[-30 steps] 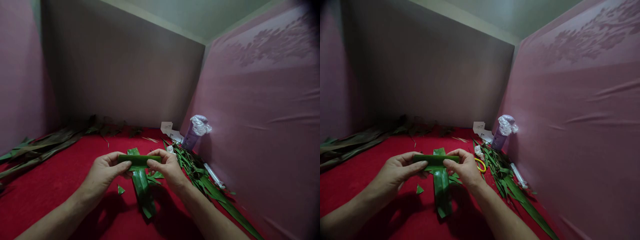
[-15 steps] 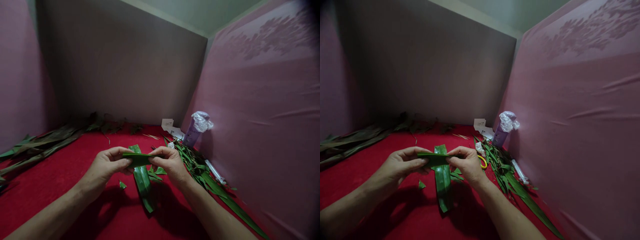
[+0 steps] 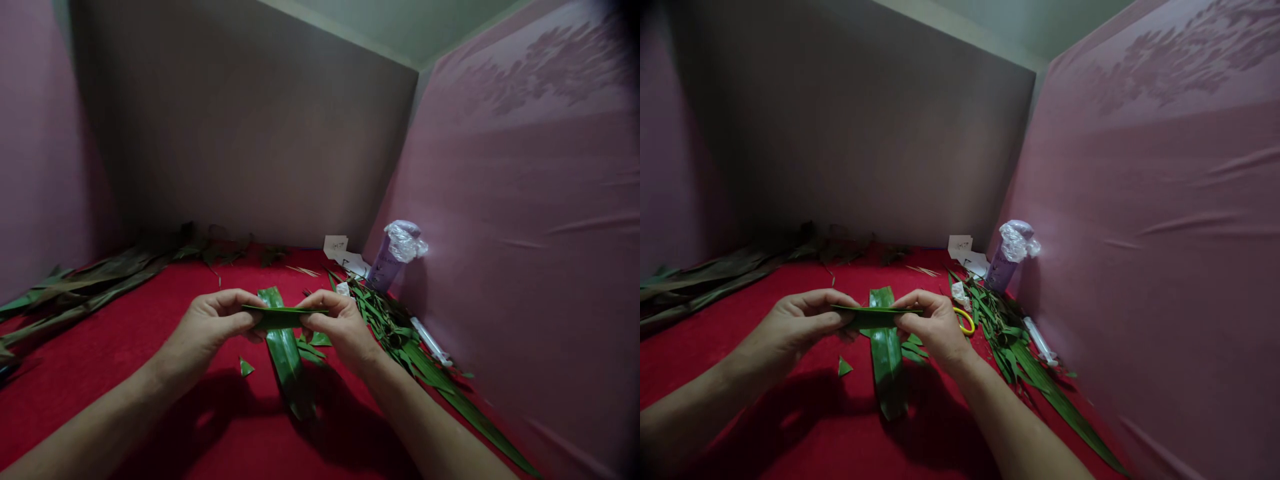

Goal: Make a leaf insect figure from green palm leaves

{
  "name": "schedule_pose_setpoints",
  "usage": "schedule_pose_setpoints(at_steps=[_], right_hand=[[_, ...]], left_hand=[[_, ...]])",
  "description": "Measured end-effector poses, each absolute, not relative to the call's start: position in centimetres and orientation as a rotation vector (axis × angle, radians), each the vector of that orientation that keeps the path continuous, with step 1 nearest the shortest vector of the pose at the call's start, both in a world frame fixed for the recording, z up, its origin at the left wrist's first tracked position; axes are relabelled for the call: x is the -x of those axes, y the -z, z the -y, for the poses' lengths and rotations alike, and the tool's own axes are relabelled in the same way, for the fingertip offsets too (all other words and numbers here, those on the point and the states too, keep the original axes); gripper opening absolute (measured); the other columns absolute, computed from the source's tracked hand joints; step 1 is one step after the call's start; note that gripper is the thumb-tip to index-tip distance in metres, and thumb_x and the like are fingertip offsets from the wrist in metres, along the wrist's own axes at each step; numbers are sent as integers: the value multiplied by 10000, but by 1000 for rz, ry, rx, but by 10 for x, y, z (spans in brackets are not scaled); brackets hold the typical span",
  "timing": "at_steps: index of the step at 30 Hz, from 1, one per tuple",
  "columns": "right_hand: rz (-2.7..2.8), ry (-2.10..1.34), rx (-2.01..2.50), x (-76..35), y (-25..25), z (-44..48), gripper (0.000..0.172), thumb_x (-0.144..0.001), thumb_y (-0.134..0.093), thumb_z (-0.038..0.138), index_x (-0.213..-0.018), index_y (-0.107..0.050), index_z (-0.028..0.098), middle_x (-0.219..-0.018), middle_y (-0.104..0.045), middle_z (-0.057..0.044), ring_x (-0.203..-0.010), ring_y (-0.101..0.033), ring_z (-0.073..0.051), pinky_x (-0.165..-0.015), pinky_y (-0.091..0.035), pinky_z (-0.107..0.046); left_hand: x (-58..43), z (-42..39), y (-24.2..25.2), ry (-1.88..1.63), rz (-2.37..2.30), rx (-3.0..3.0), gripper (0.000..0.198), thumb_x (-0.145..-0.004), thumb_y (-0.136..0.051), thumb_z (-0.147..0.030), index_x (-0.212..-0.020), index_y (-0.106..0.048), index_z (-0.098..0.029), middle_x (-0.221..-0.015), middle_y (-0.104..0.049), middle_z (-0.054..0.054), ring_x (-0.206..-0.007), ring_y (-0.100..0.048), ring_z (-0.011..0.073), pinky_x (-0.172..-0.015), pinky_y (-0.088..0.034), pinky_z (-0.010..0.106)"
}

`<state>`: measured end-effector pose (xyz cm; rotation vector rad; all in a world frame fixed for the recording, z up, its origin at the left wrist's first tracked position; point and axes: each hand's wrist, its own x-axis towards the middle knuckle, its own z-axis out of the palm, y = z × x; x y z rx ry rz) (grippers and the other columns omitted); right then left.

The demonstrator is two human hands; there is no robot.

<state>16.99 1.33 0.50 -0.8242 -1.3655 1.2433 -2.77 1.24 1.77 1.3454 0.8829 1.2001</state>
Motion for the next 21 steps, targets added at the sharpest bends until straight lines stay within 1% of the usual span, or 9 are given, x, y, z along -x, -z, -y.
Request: schedule_pose_setpoints(at_steps=[4, 9, 15, 21], right_hand=[[1346, -1209, 833, -169, -4, -14, 84, -627, -625, 158, -684, -680, 187, -476, -577, 47, -444, -514, -87, -483, -421, -226], [1300, -1231, 812, -170, -2, -15, 120, -632, -613, 128, -697, -691, 193, -474, -578, 47, -434, -512, -87, -484, -418, -230], [1304, -1268, 778, -170, 0, -16, 147, -643, -590, 115, -696, -704, 190, -492, -583, 36, -450, -519, -91, -484, -408, -229], [1326, -1239, 826, -169, -1, -14, 147, -639, -587, 115, -688, -704, 188, -495, -580, 37, -462, -512, -81, -489, -398, -214]], left_hand=[[32, -14, -19, -1135, -875, -1404, 76, -686, -654, -168, -730, -712, -190, -577, -678, 32, -536, -598, 158, -570, -486, 259], [34, -14, -17, -1111, -843, -1456, 145, -708, -630, -172, -815, -722, -202, -605, -687, 41, -543, -600, 170, -574, -487, 281], [33, -16, -14, -1133, -831, -1477, 144, -731, -602, -154, -771, -727, -212, -583, -675, 32, -561, -589, 164, -589, -477, 277], [32, -16, -15, -1142, -852, -1488, 119, -727, -612, -159, -738, -721, -206, -585, -671, 24, -563, -581, 157, -593, -471, 272]])
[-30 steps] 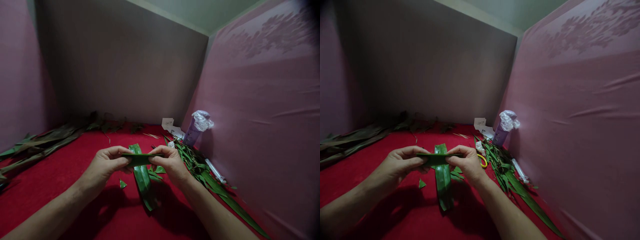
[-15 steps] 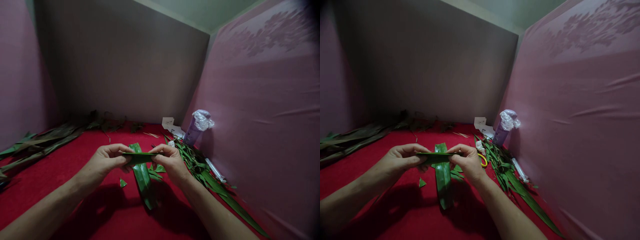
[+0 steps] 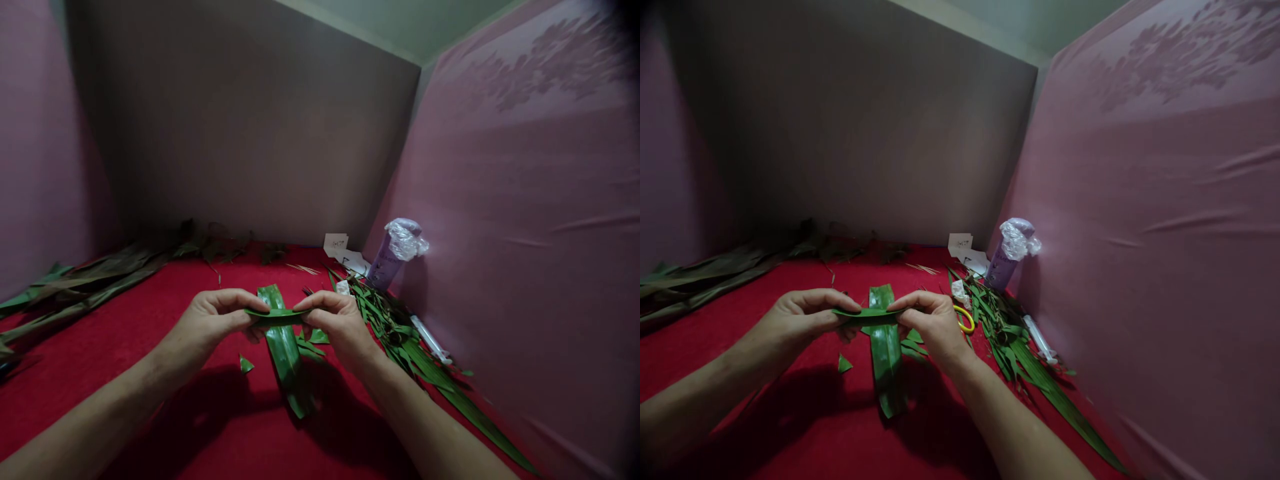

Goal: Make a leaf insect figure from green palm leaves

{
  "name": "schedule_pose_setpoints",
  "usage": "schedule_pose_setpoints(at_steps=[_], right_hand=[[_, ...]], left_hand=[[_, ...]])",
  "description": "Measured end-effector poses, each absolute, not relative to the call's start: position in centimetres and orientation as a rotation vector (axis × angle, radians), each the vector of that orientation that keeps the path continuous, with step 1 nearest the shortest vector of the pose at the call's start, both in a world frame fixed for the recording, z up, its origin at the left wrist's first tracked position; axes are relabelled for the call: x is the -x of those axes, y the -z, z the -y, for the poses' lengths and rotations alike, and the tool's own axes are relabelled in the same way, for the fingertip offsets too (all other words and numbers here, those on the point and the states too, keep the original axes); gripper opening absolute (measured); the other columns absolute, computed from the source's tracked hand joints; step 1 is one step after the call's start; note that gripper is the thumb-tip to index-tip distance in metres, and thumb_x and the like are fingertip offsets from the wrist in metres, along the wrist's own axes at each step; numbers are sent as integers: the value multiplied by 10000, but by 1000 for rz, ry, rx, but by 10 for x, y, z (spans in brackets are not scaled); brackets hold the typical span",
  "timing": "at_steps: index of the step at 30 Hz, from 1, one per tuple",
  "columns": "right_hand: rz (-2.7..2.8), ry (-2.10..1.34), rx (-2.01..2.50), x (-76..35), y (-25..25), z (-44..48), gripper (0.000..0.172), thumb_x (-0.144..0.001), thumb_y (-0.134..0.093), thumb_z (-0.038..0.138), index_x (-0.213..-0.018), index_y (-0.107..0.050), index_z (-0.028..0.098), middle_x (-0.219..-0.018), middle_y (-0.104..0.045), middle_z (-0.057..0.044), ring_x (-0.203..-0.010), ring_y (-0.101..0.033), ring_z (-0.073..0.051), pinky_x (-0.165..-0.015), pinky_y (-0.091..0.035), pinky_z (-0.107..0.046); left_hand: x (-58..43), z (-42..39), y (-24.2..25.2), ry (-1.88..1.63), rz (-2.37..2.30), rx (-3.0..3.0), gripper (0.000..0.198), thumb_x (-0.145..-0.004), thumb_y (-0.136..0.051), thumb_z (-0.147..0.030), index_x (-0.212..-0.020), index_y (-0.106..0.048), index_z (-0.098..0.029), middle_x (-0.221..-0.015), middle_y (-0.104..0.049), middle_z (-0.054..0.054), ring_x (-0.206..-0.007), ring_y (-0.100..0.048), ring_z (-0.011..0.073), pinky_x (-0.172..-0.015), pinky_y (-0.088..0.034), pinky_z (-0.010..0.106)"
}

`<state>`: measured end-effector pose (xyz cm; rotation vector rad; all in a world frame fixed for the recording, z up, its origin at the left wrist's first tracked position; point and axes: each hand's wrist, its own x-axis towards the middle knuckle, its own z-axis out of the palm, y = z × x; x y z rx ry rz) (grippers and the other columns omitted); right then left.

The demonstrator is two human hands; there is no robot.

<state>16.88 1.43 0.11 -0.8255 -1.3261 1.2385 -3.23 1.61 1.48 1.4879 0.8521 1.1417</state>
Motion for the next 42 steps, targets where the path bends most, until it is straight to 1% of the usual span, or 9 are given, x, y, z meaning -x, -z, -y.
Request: schedule_pose_setpoints(at_steps=[6, 13, 20, 28, 32, 35, 37, 39, 42], right_hand=[[1314, -1212, 864, -167, -1, -14, 158, -608, -585, 95, -684, -703, 167, -502, -587, 31, -452, -514, -81, -487, -399, -209], [1293, -1227, 869, -167, 0, -14, 169, -600, -576, 99, -681, -704, 174, -498, -591, 29, -441, -515, -82, -466, -397, -208], [1293, -1237, 866, -168, 1, -15, 159, -612, -583, 103, -691, -706, 165, -483, -590, 27, -439, -514, -85, -463, -397, -211], [1302, -1232, 857, -168, 3, -16, 163, -613, -580, 94, -698, -701, 163, -497, -588, 31, -442, -514, -77, -467, -395, -203], [1295, -1209, 863, -167, 3, -17, 150, -612, -593, 109, -722, -682, 158, -518, -588, 33, -438, -510, -78, -456, -396, -203], [1288, -1189, 889, -166, 3, -17, 152, -611, -603, 124, -749, -661, 154, -535, -584, 37, -432, -507, -81, -454, -400, -212], [1284, -1179, 917, -166, 2, -16, 145, -607, -604, 130, -744, -648, 153, -530, -576, 40, -429, -505, -82, -458, -402, -217], [1291, -1168, 936, -165, 1, -16, 136, -606, -605, 139, -736, -640, 152, -527, -570, 41, -429, -503, -81, -462, -401, -220], [1310, -1151, 952, -165, 0, -15, 126, -608, -603, 149, -730, -632, 153, -511, -559, 44, -427, -497, -80, -466, -396, -221]], left_hand=[[33, -17, -15, -1129, -835, -1445, 110, -708, -620, -153, -732, -718, -197, -573, -677, 4, -560, -582, 143, -595, -467, 259], [34, -17, -13, -1106, -805, -1406, 103, -703, -628, -155, -729, -718, -196, -578, -687, -2, -559, -585, 129, -596, -467, 245], [33, -19, -13, -1100, -822, -1363, 108, -686, -634, -140, -714, -720, -199, -574, -700, -3, -545, -596, 124, -586, -472, 236], [34, -18, -11, -1090, -818, -1372, 112, -699, -626, -136, -723, -717, -197, -579, -695, -5, -557, -598, 125, -587, -474, 233], [32, -19, -10, -1103, -813, -1378, 127, -714, -642, -158, -818, -708, -190, -618, -695, -4, -564, -590, 122, -593, -476, 237], [31, -21, -8, -1096, -818, -1356, 216, -704, -676, -180, -920, -682, -193, -691, -708, 3, -577, -596, 125, -596, -482, 248], [31, -23, -6, -1090, -818, -1337, 256, -695, -691, -186, -949, -665, -197, -728, -713, 8, -592, -606, 133, -597, -486, 257], [32, -25, -4, -1081, -827, -1337, 230, -694, -693, -188, -923, -665, -192, -718, -711, 9, -602, -611, 135, -595, -486, 253], [33, -26, -3, -1059, -836, -1361, 118, -699, -690, -196, -814, -674, -178, -655, -695, 0, -590, -608, 127, -592, -479, 239]])
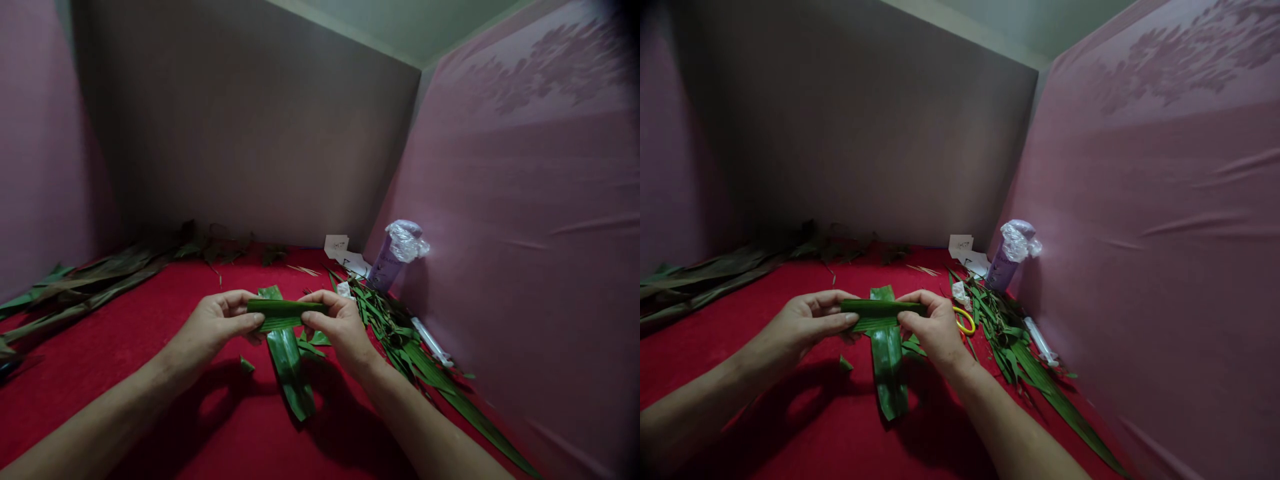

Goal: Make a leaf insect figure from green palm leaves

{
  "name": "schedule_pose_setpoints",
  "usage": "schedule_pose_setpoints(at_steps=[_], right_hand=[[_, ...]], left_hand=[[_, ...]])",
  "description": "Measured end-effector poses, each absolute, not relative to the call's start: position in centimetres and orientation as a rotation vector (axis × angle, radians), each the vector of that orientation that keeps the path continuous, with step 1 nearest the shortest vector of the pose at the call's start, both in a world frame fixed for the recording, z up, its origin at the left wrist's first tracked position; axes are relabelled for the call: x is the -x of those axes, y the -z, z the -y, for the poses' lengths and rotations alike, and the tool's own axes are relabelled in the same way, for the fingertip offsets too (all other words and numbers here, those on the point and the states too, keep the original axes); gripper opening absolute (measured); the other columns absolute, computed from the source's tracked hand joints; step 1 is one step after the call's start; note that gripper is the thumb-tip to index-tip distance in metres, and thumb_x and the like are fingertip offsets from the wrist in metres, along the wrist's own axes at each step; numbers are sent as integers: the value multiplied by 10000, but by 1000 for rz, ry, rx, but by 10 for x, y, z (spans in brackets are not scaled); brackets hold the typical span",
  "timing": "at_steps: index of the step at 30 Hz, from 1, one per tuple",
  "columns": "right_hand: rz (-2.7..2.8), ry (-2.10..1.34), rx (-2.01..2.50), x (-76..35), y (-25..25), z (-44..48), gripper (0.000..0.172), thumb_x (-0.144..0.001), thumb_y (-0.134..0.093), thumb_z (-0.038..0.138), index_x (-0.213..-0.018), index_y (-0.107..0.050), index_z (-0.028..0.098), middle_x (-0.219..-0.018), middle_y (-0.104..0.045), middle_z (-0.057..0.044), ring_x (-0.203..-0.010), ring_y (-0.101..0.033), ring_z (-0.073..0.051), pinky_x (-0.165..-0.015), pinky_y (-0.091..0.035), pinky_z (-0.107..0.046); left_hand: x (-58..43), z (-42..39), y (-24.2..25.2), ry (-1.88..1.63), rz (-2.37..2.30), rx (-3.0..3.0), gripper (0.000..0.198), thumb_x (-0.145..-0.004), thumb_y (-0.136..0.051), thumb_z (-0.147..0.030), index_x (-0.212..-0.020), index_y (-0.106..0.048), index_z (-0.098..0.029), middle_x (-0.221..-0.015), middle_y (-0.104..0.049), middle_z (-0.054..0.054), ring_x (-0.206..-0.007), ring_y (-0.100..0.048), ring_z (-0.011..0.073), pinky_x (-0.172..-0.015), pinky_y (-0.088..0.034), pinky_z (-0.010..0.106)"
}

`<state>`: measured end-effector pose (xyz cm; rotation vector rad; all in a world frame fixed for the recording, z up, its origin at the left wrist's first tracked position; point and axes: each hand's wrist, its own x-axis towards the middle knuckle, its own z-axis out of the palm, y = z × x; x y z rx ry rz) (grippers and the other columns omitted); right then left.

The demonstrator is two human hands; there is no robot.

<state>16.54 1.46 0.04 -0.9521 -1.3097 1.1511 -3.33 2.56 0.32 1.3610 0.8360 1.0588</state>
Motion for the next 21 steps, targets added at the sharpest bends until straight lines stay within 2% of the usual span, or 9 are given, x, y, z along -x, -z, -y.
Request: schedule_pose_setpoints(at_steps=[4, 13, 21], right_hand=[[1326, -1139, 958, -165, -1, -14, 124, -595, -602, 150, -716, -629, 152, -497, -555, 45, -429, -493, -82, -466, -387, -221], [1355, -1134, 961, -164, -4, -12, 127, -591, -599, 152, -712, -634, 159, -484, -543, 50, -432, -475, -81, -460, -372, -221], [1327, -1185, 949, -161, -3, -10, 114, -581, -607, 156, -689, -642, 161, -489, -541, 53, -428, -472, -76, -461, -383, -221]], left_hand=[[33, -25, -5, -1027, -825, -1368, 62, -691, -690, -215, -728, -665, -172, -601, -682, -4, -549, -598, 122, -574, -473, 238], [27, -18, -11, -1005, -915, -1347, 142, -652, -714, -278, -666, -638, -159, -573, -672, 14, -520, -588, 131, -544, -478, 253], [26, -15, -8, -1039, -902, -1320, 108, -641, -709, -241, -702, -669, -162, -562, -666, 5, -519, -585, 135, -553, -478, 252]])
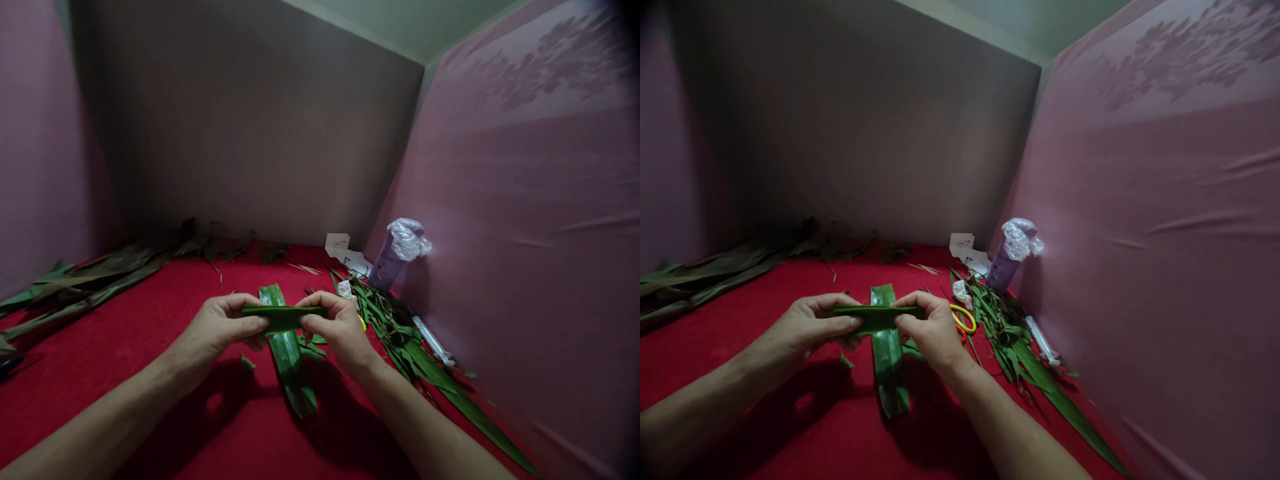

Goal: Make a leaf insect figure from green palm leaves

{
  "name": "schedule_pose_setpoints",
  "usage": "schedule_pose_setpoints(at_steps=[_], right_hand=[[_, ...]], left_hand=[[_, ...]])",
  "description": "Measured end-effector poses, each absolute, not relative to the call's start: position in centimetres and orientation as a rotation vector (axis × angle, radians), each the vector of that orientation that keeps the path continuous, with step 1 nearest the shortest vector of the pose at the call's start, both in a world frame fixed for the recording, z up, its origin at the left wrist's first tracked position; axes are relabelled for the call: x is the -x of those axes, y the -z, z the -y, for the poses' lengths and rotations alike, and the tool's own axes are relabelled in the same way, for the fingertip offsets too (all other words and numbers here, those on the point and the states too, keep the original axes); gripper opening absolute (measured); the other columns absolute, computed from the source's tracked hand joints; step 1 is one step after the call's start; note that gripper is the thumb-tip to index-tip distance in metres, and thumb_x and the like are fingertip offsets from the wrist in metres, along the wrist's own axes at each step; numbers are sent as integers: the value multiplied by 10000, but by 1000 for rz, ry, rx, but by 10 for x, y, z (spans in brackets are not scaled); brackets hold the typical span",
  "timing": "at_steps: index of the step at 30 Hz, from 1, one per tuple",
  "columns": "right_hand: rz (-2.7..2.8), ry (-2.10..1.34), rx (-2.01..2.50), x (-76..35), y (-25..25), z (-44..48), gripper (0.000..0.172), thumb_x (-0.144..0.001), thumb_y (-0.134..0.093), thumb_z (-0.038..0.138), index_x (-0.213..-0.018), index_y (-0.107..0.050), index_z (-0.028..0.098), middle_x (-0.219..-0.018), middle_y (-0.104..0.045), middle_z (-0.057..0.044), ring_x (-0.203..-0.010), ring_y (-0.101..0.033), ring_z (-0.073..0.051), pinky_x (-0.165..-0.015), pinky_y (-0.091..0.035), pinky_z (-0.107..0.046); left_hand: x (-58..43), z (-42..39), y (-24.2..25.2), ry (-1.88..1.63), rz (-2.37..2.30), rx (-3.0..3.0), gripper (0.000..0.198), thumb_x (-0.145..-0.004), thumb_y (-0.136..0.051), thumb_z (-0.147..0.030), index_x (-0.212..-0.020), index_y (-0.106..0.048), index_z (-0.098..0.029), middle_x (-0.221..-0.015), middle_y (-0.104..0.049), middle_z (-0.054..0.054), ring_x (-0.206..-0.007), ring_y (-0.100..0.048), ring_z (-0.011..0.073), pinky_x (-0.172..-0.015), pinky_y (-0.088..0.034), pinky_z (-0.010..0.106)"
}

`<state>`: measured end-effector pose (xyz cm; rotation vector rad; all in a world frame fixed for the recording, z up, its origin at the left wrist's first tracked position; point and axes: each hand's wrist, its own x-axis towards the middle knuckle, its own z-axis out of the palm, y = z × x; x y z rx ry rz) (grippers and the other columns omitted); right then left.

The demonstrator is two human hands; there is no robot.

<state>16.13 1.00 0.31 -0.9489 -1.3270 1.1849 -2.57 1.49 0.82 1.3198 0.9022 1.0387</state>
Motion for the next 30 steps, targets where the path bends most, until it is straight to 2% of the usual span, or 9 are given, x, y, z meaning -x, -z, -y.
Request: schedule_pose_setpoints(at_steps=[10, 16, 21, 24, 28, 30], right_hand=[[1298, -1223, 938, -162, -1, -11, 119, -578, -605, 145, -689, -645, 158, -481, -536, 54, -424, -472, -73, -461, -381, -213], [1352, -1200, 955, -162, -1, -11, 117, -581, -587, 150, -688, -633, 160, -485, -520, 54, -427, -453, -79, -457, -366, -219], [1615, -898, 1000, -164, 3, -7, 161, -641, -530, 98, -712, -652, 176, -569, -537, 38, -520, -445, -90, -494, -339, -217], [1762, -745, 1019, -166, 3, -3, 209, -662, -511, 71, -746, -664, 186, -607, -563, 33, -555, -457, -98, -513, -342, -217], [1847, -682, 1001, -166, 0, 1, 224, -658, -514, 50, -748, -663, 191, -616, -582, 31, -569, -474, -101, -534, -358, -220], [1793, -773, 978, -165, -1, 0, 231, -677, -545, 75, -838, -647, 204, -657, -588, 29, -588, -487, -102, -541, -371, -218]], left_hand=[[26, -14, -8, -1058, -857, -1342, 95, -657, -695, -205, -745, -699, -170, -591, -655, -10, -551, -566, 122, -572, -457, 236], [24, -14, -10, -1003, -936, -1363, 140, -647, -703, -273, -729, -682, -162, -577, -652, 4, -541, -567, 135, -567, -453, 255], [23, -14, -6, -949, -1074, -1529, 52, -640, -665, -212, -640, -654, -162, -512, -576, -37, -478, -502, 111, -473, -360, 216], [22, -12, -2, -895, -1079, -1631, 68, -666, -615, -183, -692, -676, -171, -565, -601, -28, -521, -523, 125, -491, -366, 220], [22, -10, -2, -811, -1033, -1681, 105, -694, -608, -210, -719, -700, -167, -590, -620, -14, -535, -523, 125, -507, -368, 222], [22, -9, -4, -813, -1016, -1627, 94, -692, -623, -226, -670, -688, -162, -540, -597, -24, -491, -500, 112, -481, -350, 216]])
